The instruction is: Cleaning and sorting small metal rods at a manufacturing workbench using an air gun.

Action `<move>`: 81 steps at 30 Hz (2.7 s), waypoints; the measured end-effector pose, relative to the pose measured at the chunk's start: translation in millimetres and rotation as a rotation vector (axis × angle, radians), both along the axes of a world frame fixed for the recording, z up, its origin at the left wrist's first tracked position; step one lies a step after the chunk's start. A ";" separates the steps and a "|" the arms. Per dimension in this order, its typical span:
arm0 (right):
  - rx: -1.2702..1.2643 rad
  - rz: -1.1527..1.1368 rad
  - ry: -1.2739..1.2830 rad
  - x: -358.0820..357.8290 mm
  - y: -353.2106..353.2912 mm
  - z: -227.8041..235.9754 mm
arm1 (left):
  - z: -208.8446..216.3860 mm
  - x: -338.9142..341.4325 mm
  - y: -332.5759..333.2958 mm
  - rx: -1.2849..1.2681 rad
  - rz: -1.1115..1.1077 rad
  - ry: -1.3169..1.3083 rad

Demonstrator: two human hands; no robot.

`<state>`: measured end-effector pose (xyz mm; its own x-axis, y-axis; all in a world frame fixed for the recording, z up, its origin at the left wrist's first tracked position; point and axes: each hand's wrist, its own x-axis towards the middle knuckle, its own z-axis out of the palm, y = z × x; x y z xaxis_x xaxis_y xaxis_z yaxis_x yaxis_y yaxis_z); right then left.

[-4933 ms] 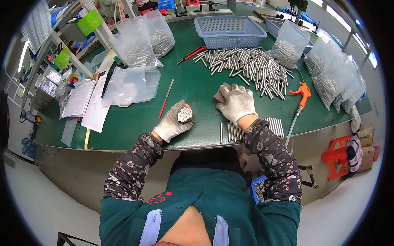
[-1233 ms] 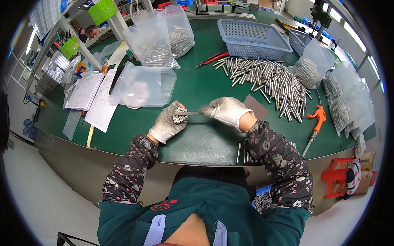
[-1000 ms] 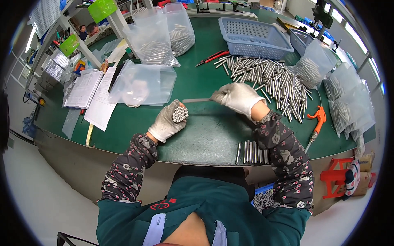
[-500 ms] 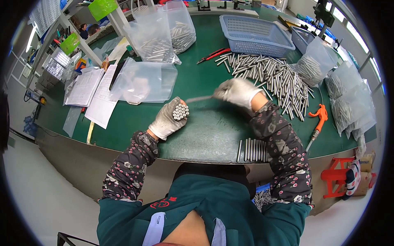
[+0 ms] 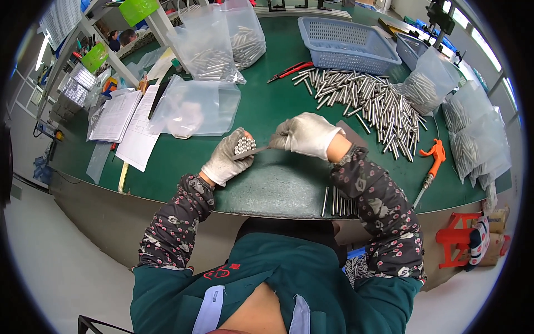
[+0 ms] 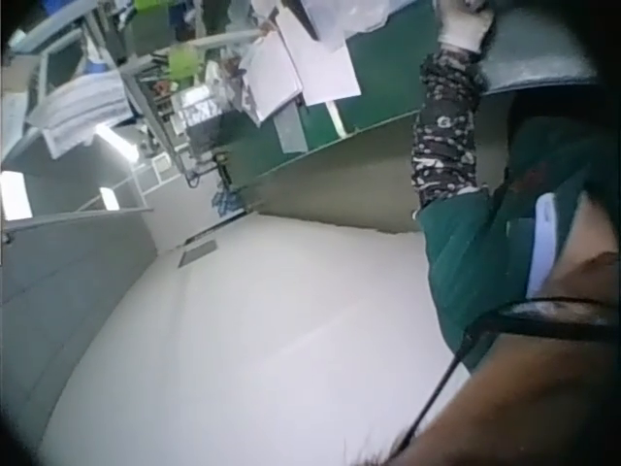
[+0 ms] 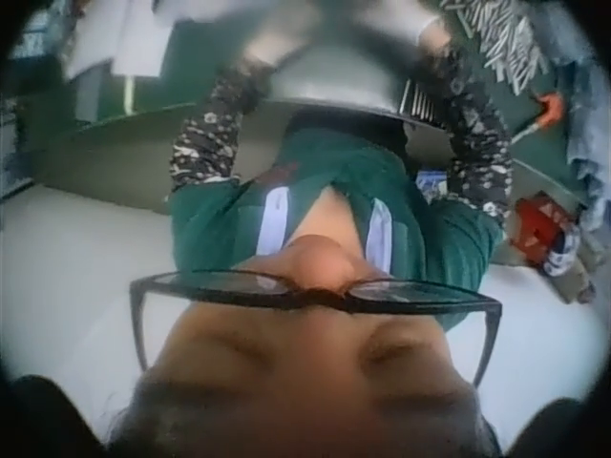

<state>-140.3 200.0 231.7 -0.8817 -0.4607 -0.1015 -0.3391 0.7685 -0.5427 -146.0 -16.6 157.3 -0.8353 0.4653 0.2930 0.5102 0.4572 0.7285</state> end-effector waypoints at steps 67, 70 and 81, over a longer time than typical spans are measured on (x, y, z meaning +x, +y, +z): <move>-0.363 -0.754 0.810 -112.3 124.9 21.6 | -4.1 -3.9 -0.9 0.134 -0.038 -0.234; -0.394 -1.017 0.745 -144.7 159.6 20.2 | -5.7 -2.8 -1.9 0.133 -0.028 -0.291; -0.472 -1.311 0.582 -204.2 241.2 -19.4 | -1.1 0.9 0.3 0.150 -0.032 -0.318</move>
<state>-344.5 441.2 212.3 -0.5462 0.7720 0.3252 0.1804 0.4875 -0.8543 -145.1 -16.3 156.1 -0.8814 0.4642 0.0877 0.2593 0.3201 0.9112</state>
